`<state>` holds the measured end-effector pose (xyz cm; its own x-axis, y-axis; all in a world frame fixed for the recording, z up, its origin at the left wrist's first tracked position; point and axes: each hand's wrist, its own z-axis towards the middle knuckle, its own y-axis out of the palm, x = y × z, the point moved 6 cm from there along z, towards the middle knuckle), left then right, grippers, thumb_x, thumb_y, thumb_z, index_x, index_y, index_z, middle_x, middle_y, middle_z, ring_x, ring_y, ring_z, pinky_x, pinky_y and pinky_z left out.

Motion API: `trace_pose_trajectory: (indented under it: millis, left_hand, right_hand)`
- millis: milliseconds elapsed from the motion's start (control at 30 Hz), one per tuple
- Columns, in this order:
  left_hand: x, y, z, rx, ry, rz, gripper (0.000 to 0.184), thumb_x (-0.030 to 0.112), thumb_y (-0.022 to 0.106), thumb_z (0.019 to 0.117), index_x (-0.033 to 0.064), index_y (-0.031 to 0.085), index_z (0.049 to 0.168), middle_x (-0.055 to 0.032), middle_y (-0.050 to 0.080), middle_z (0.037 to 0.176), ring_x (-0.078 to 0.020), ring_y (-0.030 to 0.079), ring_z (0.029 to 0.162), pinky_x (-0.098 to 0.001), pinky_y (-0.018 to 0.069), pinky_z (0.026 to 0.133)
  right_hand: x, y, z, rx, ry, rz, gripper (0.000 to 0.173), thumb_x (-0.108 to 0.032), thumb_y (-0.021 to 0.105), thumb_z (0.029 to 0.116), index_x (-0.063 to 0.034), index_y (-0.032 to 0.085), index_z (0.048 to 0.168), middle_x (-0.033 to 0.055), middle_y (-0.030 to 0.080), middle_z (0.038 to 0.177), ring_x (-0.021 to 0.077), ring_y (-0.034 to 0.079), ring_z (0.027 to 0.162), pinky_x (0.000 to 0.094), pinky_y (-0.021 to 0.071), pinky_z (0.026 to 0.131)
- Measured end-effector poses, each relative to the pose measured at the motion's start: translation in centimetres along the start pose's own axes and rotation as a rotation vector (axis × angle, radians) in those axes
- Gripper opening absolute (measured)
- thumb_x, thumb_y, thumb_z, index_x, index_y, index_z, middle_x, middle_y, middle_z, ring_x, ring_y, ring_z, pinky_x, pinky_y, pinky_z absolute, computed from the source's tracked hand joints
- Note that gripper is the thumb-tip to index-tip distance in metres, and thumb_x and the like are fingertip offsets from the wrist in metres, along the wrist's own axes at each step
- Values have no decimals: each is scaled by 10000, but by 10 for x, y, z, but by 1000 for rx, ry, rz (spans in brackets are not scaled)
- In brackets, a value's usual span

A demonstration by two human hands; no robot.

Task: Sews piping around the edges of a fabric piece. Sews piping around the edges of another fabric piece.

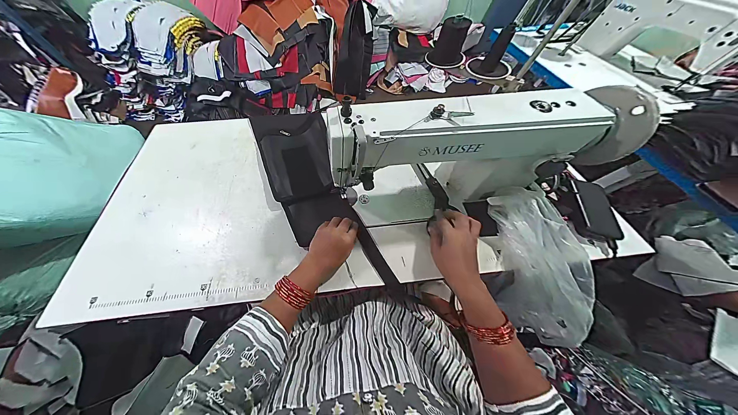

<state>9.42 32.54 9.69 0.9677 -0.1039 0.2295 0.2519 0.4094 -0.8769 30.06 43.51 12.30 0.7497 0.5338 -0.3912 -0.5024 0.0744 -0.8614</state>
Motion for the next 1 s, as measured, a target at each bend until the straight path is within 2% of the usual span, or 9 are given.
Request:
trace_pose_trajectory:
  millis: [67,200,367,467,600,700,833,900,1000]
  left_hand:
    - [-6,-4,5,91,-66,-43,212,51,602,951,-60,755,1048,-236,750,1004,-416,749,924,-532,605,751]
    - [-29,-13,14,-2,-467,-285,319,176,515,1063,-30,739,1156,-224,738,1108,-382,717,1058,-528,537,962]
    - [-40,-11,5,185,-580,-304,327,137,453,1075,-88,667,1177,-255,725,1048,-391,721,1003,-502,551,926]
    - [-47,-13,6,164,-700,-370,359,156,389,1103,-93,580,1278,-254,709,1035,-385,710,998,-494,539,925]
    - [-54,-14,3,225,-744,-478,325,131,411,1096,-102,578,1250,-239,699,991,-361,702,953,-479,541,891]
    - [-59,-13,-3,338,-730,-555,282,119,429,1086,-97,578,1191,-180,665,900,-264,666,828,-416,541,809]
    - [-59,-11,-5,401,-720,-585,269,107,422,1080,-97,575,1166,-138,638,835,-213,640,753,-382,538,749]
    - [-59,-11,-5,408,-727,-599,262,104,408,1082,-88,566,1163,-107,614,808,-176,616,727,-350,530,727]
    - [-58,-11,-7,418,-720,-597,256,99,408,1075,-83,568,1157,-102,614,802,-172,614,717,-349,529,713]
  right_hand:
    - [22,-6,-2,12,55,-64,364,-41,624,959,77,650,1302,392,571,1302,606,504,1245,687,411,1021]
    - [31,-6,0,-141,153,-66,452,-112,610,1012,68,550,1422,374,601,1273,567,551,1214,665,411,1023]
    - [27,-15,6,-380,277,-85,558,-83,646,978,57,463,1487,378,543,1347,534,540,1253,625,416,1055]
    - [30,-28,-3,-454,319,-10,664,-71,754,875,27,464,1464,336,630,1198,510,634,1071,667,476,909]
    - [50,-34,-33,-597,390,181,781,-106,747,848,-20,339,1509,156,603,854,286,587,720,510,494,687]
    - [62,-37,-60,-633,523,232,565,-262,737,962,28,482,1374,132,614,795,211,579,590,410,519,589]
    - [54,-38,-89,-571,490,526,458,-366,736,875,-29,590,1148,-40,570,684,38,472,471,232,418,442]
    - [38,-30,-104,-676,458,746,491,-414,701,861,-79,540,1182,-103,574,697,-19,456,452,169,402,414]
    - [10,-12,-120,-884,339,1016,666,-688,692,840,-164,515,1211,-148,518,685,-31,440,453,159,412,415]
